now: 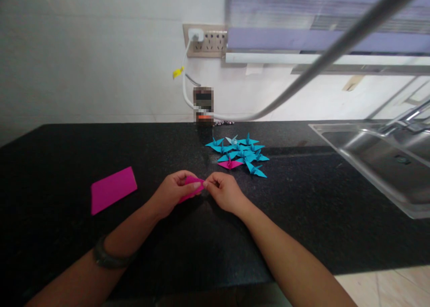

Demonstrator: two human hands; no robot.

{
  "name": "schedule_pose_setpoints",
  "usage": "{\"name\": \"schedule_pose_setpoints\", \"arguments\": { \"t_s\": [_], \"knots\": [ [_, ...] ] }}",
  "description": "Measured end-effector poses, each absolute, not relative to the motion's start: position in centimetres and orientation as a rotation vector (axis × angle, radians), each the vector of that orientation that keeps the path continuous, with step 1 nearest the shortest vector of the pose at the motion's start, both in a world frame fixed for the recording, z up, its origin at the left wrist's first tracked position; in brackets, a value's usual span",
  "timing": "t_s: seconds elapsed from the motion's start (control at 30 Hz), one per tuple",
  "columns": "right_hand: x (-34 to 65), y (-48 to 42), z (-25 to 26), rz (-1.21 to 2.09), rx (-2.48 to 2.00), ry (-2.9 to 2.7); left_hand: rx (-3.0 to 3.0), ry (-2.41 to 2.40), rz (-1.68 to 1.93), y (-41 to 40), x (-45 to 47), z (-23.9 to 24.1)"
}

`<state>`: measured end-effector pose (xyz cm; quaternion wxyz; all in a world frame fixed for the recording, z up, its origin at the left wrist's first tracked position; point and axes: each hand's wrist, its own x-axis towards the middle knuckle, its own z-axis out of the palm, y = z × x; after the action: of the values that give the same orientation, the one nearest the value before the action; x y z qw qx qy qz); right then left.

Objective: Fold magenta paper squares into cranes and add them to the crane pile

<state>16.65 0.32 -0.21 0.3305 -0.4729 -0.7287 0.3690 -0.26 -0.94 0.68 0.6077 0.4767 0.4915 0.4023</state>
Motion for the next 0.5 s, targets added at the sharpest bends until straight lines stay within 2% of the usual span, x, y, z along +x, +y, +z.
{"name": "schedule_pose_setpoints", "arguments": {
  "t_s": [0.3, 0.5],
  "knots": [
    [16.3, 0.02, -0.19, 1.126, -1.199, -1.881, 1.204, 1.242, 0.956, -1.0, -0.01, 0.86],
    [16.25, -0.05, -0.02, 1.087, -1.181, -1.921, 1.278, 1.243, 0.907, -1.04, 0.09, 0.84]
  ]
}}
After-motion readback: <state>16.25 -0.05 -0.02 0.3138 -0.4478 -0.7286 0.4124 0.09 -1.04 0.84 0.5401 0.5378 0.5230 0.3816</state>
